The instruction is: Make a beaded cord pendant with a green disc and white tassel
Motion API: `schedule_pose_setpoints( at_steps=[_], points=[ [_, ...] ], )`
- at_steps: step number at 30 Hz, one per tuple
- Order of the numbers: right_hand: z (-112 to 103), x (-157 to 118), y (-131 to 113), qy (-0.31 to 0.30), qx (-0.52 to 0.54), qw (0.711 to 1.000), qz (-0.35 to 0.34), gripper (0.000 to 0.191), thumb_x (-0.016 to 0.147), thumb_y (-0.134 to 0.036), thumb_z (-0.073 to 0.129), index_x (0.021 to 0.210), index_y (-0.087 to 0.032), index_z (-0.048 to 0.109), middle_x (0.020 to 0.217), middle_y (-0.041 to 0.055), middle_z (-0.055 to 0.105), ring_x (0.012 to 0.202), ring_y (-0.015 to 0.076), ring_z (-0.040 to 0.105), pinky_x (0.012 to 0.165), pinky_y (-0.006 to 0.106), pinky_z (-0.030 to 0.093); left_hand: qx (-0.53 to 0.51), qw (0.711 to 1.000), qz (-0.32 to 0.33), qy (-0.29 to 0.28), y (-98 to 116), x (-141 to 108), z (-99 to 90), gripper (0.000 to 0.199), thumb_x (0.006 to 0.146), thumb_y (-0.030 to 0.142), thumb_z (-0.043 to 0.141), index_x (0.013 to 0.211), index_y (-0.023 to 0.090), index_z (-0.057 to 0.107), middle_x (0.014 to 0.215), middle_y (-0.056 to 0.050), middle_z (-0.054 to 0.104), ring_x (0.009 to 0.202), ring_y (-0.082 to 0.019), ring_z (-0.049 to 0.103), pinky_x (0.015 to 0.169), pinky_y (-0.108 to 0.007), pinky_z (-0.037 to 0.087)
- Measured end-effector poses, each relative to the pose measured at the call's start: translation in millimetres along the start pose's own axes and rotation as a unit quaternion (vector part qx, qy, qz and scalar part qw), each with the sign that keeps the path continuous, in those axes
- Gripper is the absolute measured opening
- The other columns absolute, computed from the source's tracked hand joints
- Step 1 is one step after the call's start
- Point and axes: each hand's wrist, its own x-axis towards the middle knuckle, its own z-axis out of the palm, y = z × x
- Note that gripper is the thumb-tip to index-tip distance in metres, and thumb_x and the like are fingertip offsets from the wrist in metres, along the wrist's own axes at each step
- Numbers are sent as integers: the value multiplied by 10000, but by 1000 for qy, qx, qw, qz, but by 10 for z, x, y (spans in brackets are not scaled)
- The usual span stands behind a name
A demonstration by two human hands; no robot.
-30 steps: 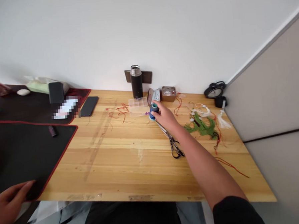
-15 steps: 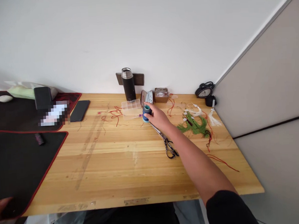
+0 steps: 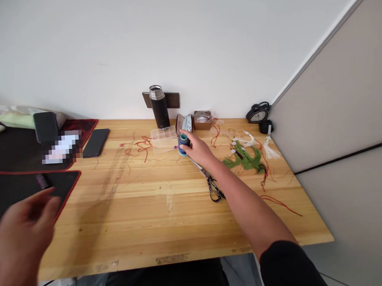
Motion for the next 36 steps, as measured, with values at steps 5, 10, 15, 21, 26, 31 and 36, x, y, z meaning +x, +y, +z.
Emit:
schedule_pose_setpoints(
  at_steps=[5,10,15,21,26,31,36],
  points=[
    [4,-6,-11,-4,11,1000,2,689,1011,-264,692,1680,-321,537,1064,53,784,869,239,737,912,434,611,-162,964,191,-89,1538,191,518,437,1002,511,560,1280,215,720,1075,-75,775,917,-244,722,857,-368,584],
    [3,-7,-13,-3,16,1000,4,682,1008,-289,693,1673,-323,548,1041,50,777,888,246,739,913,430,609,-76,946,279,-145,2282,316,981,342,1056,376,589,1298,177,725,1224,-143,762,1111,-300,735,1009,-414,566],
    [6,-6,5,-4,22,1000,1,687,1007,-296,684,1678,-323,540,1016,36,760,843,226,716,896,413,604,2,937,311,-162,2626,358,1230,204,1045,292,634,1132,146,748,1167,-190,749,1142,-361,720,1021,-460,554],
    [24,-1,13,1,15,1000,-3,689,995,-325,702,1668,-349,552,995,22,746,821,217,687,894,412,600,12,930,325,-171,2634,266,1295,247,1088,205,484,1055,140,720,1165,-224,722,1162,-362,685,1053,-461,525],
    [61,-38,14,40,-23,999,-14,731,975,-437,759,1668,-328,553,1057,49,770,783,222,666,865,426,597,2,939,298,-171,2598,177,1241,270,1122,205,396,1132,152,660,1156,-213,742,1131,-333,707,1016,-426,517],
    [95,-26,-1,102,-47,993,-21,731,959,-491,800,1633,-318,576,1332,104,769,816,226,705,895,439,611,4,944,261,-200,2604,118,1190,257,1162,292,381,1224,182,605,962,-136,783,914,-313,759,794,-369,494],
    [131,12,-24,107,-85,990,-45,628,959,-466,823,1541,-304,653,1422,111,746,1045,293,746,979,453,597,-4,939,254,-232,2622,60,1145,232,1145,264,426,1230,184,626,983,-144,809,932,-309,780,774,-351,479]
  ],
)
